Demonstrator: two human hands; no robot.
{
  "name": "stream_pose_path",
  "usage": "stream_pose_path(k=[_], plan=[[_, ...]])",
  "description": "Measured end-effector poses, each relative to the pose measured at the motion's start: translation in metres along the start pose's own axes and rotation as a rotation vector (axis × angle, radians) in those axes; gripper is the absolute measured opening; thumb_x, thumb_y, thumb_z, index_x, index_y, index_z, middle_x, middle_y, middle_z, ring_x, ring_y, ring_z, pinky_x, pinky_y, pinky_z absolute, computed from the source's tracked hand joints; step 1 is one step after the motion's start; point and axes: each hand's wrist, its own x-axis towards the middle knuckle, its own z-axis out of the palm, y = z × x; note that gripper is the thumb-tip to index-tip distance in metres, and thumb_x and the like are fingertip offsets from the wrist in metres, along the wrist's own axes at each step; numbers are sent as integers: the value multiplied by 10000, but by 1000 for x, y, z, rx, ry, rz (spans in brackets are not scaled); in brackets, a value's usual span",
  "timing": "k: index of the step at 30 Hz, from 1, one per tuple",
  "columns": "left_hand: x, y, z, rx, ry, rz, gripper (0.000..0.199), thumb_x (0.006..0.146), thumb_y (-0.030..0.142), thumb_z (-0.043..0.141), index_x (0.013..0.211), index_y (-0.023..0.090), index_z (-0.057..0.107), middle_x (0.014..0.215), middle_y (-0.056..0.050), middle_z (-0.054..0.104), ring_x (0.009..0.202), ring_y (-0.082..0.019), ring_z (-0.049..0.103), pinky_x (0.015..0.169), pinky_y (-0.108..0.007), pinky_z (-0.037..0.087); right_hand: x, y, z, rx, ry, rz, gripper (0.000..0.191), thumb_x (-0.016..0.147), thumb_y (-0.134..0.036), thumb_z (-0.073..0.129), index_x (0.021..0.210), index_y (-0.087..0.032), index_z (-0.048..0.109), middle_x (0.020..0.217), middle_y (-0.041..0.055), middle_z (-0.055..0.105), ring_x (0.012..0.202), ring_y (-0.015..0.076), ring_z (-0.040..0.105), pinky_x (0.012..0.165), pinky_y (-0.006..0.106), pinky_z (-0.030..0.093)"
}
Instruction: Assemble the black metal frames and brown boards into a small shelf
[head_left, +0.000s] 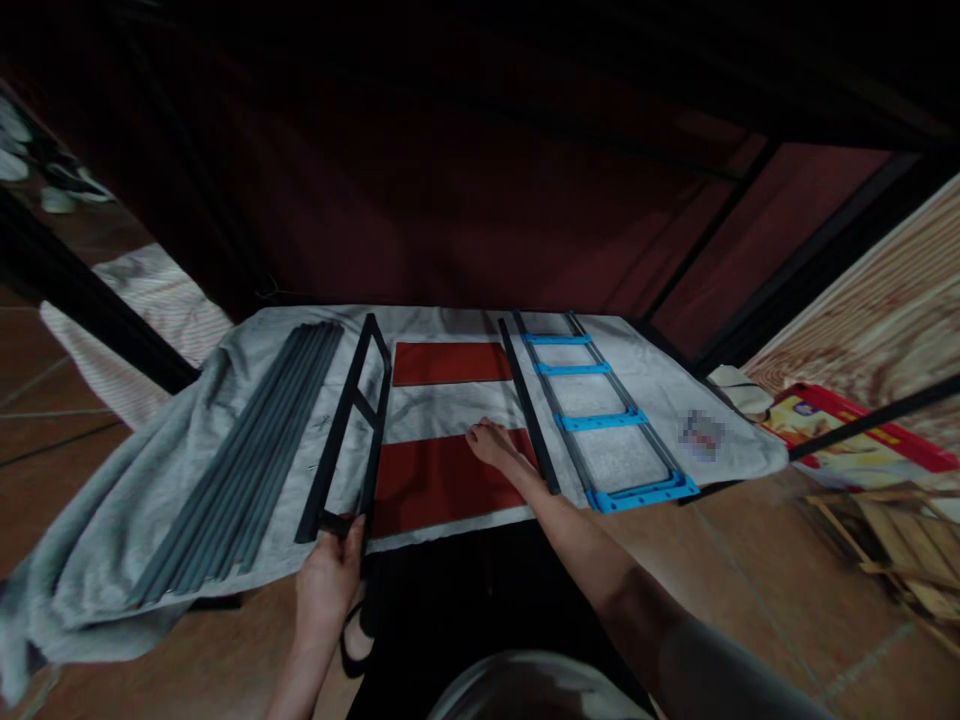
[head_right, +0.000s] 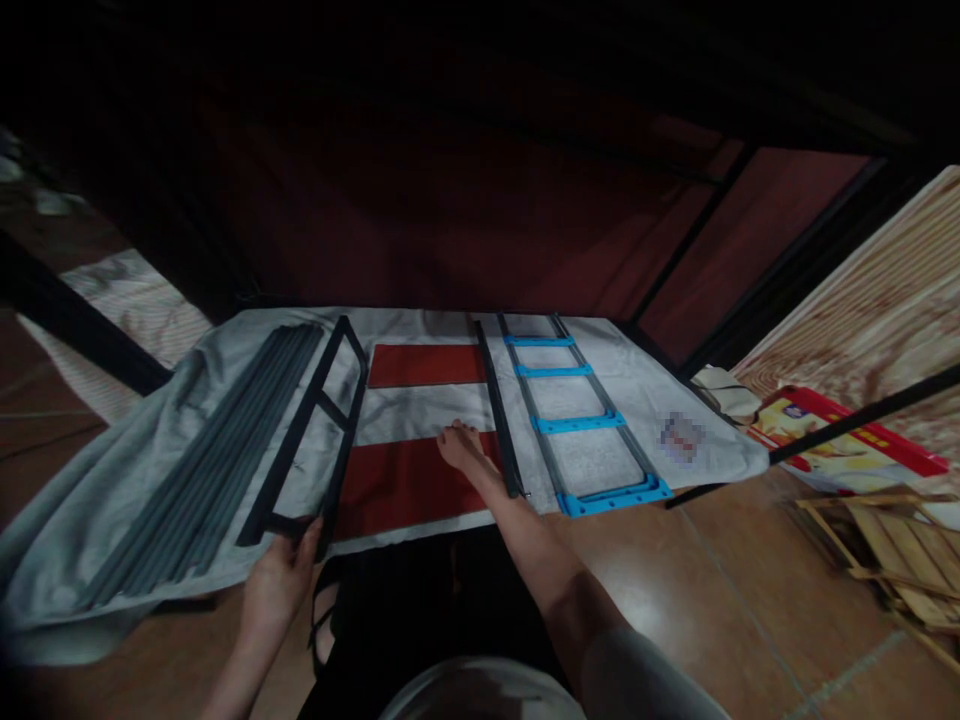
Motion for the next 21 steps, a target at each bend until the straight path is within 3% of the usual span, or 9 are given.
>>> stream_pose_path(k=[6, 11, 17, 21], plan=[[-3, 1, 3, -80, 16, 49, 329, 916, 392, 498, 1054, 149, 672, 877, -140, 764, 826, -282, 734, 622, -287, 475, 3, 3, -16, -13, -55, -24, 407, 992, -440, 420, 1128, -173, 694, 1215, 135, 645, 1124, 243, 598, 943, 342, 430], [-4, 0, 6, -151, 33, 38, 324, 910, 427, 492, 961, 158, 664, 801, -127, 747, 821, -285, 733, 620, -294, 481, -7, 4, -37, 23, -10, -91, 370, 934, -516, 538, 1030, -199, 701, 1166, 104, 604, 1138, 237, 555, 961, 352, 405], [-2, -6, 9, -194, -23, 55, 332, 895, 463, 485, 748, 187, 600, 697, -109, 692, 770, -273, 712, 650, -321, 505, -64, 3, -62, 59, 123, -271, 237, 931, -391, 601, 1052, -189, 624, 1147, 74, 598, 1025, 207, 595, 926, 362, 410], [-4, -8, 11, -176, -41, 104, 304, 899, 445, 483, 792, 185, 596, 829, -117, 711, 803, -257, 704, 740, -351, 529, -107, -2, -70, 52, 162, -335, 187, 962, -367, 561, 1052, -207, 598, 1081, 53, 642, 955, 206, 620, 883, 349, 431]])
